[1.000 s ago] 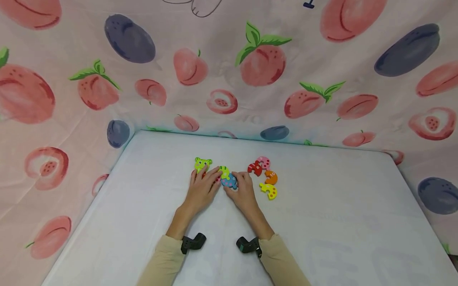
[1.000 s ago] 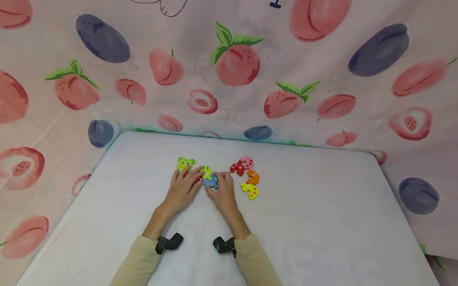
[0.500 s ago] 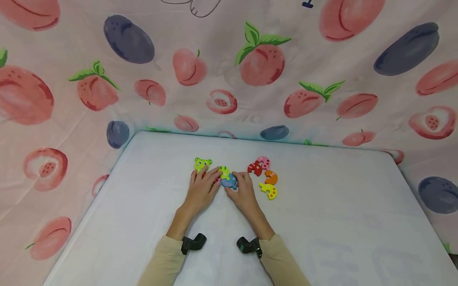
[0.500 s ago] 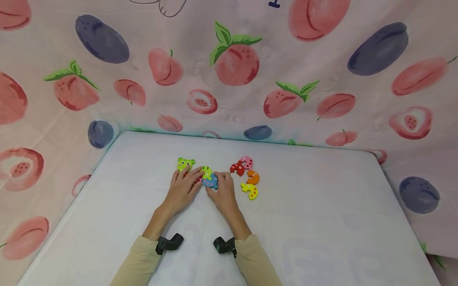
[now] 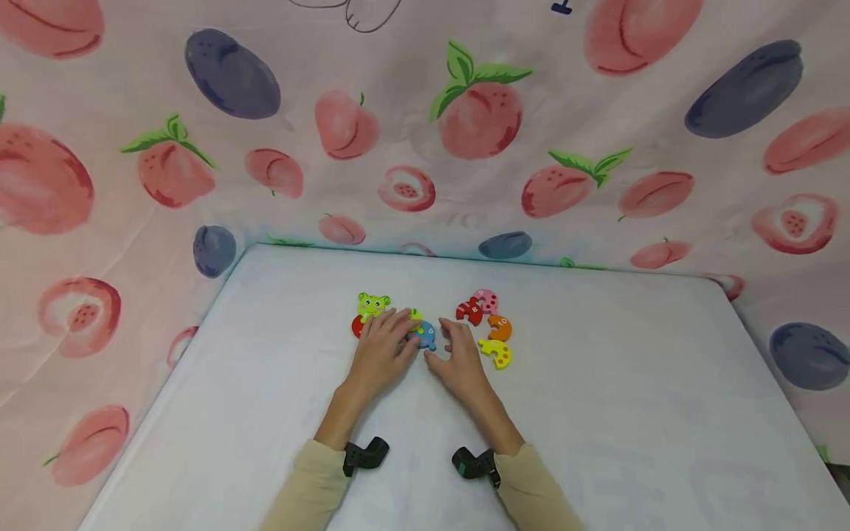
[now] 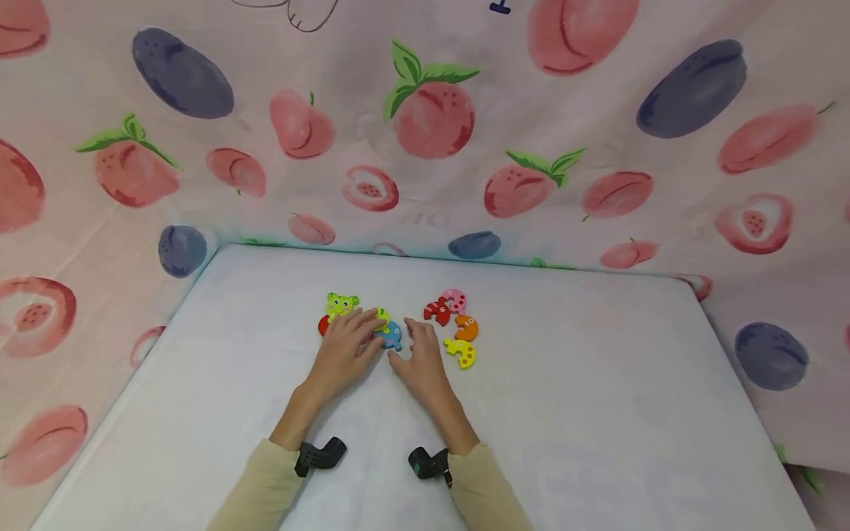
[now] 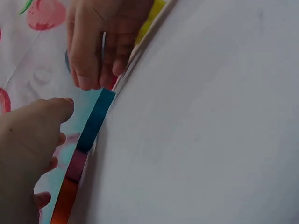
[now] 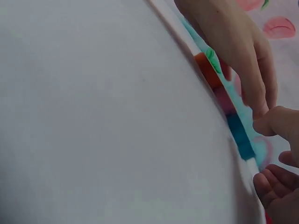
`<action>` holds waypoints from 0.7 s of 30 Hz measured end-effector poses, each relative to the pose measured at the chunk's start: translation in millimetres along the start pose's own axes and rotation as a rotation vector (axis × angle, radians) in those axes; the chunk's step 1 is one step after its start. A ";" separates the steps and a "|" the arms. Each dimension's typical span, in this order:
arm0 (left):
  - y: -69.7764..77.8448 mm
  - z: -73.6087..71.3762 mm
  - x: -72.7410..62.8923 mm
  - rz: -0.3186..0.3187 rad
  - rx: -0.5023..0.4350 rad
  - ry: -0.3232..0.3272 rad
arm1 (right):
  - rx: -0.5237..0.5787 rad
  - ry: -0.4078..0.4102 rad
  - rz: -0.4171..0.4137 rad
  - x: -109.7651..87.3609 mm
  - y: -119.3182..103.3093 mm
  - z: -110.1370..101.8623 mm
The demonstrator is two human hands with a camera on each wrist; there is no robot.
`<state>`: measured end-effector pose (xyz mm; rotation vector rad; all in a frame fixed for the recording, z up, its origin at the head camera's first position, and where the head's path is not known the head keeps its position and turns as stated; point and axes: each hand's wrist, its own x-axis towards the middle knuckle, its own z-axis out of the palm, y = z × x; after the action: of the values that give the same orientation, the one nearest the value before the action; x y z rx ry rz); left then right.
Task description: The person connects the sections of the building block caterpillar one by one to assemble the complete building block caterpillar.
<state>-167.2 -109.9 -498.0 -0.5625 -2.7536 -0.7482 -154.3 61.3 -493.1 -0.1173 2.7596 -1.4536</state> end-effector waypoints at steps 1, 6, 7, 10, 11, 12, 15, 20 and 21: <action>3.1 -0.1 1.2 0.005 -0.005 -0.009 | -0.001 0.004 0.001 -1.9 -0.5 -4.4; 17.2 -0.1 9.3 -0.001 0.045 -0.074 | -0.023 0.012 -0.018 -12.2 2.1 -31.6; 19.1 -0.3 10.6 -0.010 0.062 -0.089 | -0.027 0.009 -0.017 -14.3 4.0 -37.3; 23.3 -2.2 13.4 -0.050 0.095 -0.129 | -0.068 -0.003 -0.013 -20.3 12.8 -53.8; 24.2 -2.7 14.2 -0.063 0.100 -0.137 | -0.085 -0.004 -0.013 -21.9 16.1 -58.9; 25.0 -3.2 14.9 -0.075 0.105 -0.147 | -0.098 -0.006 -0.008 -23.3 19.1 -63.9; 26.6 -4.5 15.9 -0.097 0.102 -0.160 | -0.140 -0.005 -0.002 -26.8 27.2 -77.2; 25.1 -5.6 15.7 -0.094 0.074 -0.155 | -0.177 -0.013 0.022 -30.5 34.2 -90.7; 24.5 -5.5 15.4 -0.092 0.066 -0.155 | -0.181 -0.015 0.022 -31.0 35.2 -92.2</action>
<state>-170.0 -88.7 -477.7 -0.5035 -2.9524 -0.6554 -130.3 159.3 -470.4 -0.0992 2.8657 -1.1899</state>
